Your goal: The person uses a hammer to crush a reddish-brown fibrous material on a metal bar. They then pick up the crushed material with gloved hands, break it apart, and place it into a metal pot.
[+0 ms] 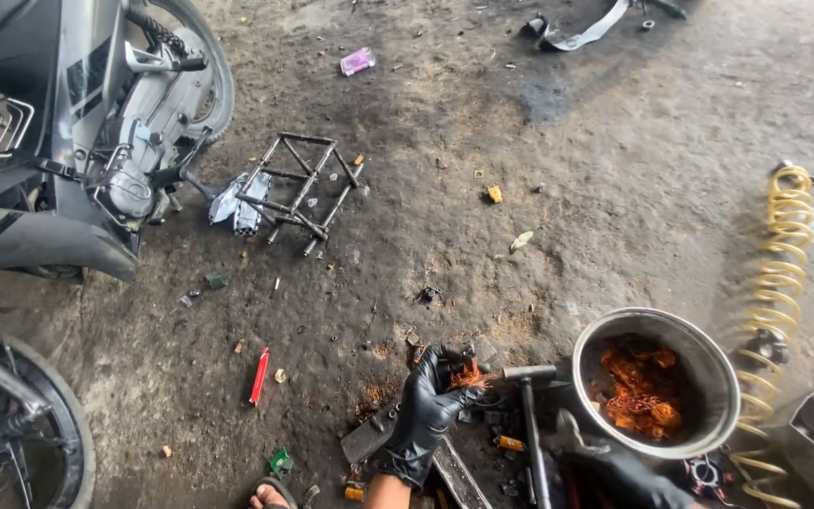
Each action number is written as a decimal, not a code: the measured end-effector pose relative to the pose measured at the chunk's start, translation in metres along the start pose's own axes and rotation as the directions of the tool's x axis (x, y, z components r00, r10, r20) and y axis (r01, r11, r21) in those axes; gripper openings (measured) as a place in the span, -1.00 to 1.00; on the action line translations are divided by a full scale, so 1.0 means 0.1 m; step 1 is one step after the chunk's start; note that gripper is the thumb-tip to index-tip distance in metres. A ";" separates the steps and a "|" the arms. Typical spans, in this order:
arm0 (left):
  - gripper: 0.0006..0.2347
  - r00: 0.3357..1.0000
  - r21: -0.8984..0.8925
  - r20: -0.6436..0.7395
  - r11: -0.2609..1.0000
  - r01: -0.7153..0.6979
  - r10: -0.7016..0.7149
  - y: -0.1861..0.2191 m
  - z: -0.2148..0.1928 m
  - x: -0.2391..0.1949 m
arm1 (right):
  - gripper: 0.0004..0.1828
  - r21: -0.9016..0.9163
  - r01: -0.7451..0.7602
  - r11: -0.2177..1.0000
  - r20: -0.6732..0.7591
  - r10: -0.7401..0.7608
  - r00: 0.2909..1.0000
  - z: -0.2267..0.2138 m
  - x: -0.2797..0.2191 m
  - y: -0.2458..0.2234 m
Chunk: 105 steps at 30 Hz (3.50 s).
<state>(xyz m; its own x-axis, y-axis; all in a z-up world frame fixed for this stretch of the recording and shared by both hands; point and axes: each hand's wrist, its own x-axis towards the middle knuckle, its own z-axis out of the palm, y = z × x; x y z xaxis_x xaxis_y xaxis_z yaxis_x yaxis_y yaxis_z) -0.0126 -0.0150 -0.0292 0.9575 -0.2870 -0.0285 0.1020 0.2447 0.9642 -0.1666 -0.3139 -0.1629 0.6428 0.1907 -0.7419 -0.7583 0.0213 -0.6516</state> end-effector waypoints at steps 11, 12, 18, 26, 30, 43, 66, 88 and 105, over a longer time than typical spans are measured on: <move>-0.78 0.975 -0.199 -0.192 0.977 0.075 -0.114 -0.09 -0.23 0.11 | -0.53 -0.632 0.011 0.775 0.138 0.098 0.986 0.26 0.02 -1.38; -0.78 0.975 -0.207 -0.187 0.975 0.080 -0.120 -0.07 -0.22 0.10 | -0.53 -0.631 0.001 0.775 0.129 0.103 0.986 0.30 -0.05 -1.47; -0.78 0.978 -0.176 -0.121 0.973 0.150 -0.173 -0.18 -0.25 0.15 | -0.41 -0.497 -0.130 0.858 -0.124 0.078 0.989 0.62 -0.61 -2.02; -0.84 0.981 -0.069 -0.191 0.997 0.030 -0.042 -0.26 -0.33 0.09 | -0.37 -0.434 -0.214 0.875 0.028 0.250 0.968 0.47 -0.05 -1.41; -0.84 0.987 0.023 -0.159 0.999 0.037 -0.033 -0.36 -0.28 -0.01 | -0.37 -0.365 -0.226 0.903 0.089 0.276 0.957 0.59 -0.26 -1.47; -0.85 0.994 0.183 -0.101 0.981 0.060 -0.042 -0.25 -0.06 -0.07 | -0.77 -0.263 -0.046 0.964 0.335 0.136 0.932 0.46 -0.52 -1.82; -0.91 0.982 0.419 -0.135 0.906 -0.067 0.135 0.12 0.14 -0.09 | -0.71 -0.423 -0.078 0.903 0.362 0.247 0.899 0.51 -0.61 -2.19; -0.92 0.944 0.356 -0.317 0.934 0.024 0.096 -0.17 0.32 -0.15 | -0.64 -0.186 -0.207 0.961 0.148 0.235 0.961 0.56 -0.14 -1.40; -0.91 0.927 0.110 -0.376 0.992 0.061 -0.015 -0.50 0.33 -0.16 | -0.60 -0.450 -0.016 0.893 0.008 0.022 1.000 0.38 0.15 -0.70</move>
<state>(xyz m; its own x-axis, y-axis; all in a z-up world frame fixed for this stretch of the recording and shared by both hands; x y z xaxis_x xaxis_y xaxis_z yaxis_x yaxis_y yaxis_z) -0.0422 -0.0527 -0.0683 0.9870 0.0781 -0.1403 0.1301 0.1233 0.9838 -0.1081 -0.2753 -0.1222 0.6250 0.1985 -0.7549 -0.6387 -0.4260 -0.6408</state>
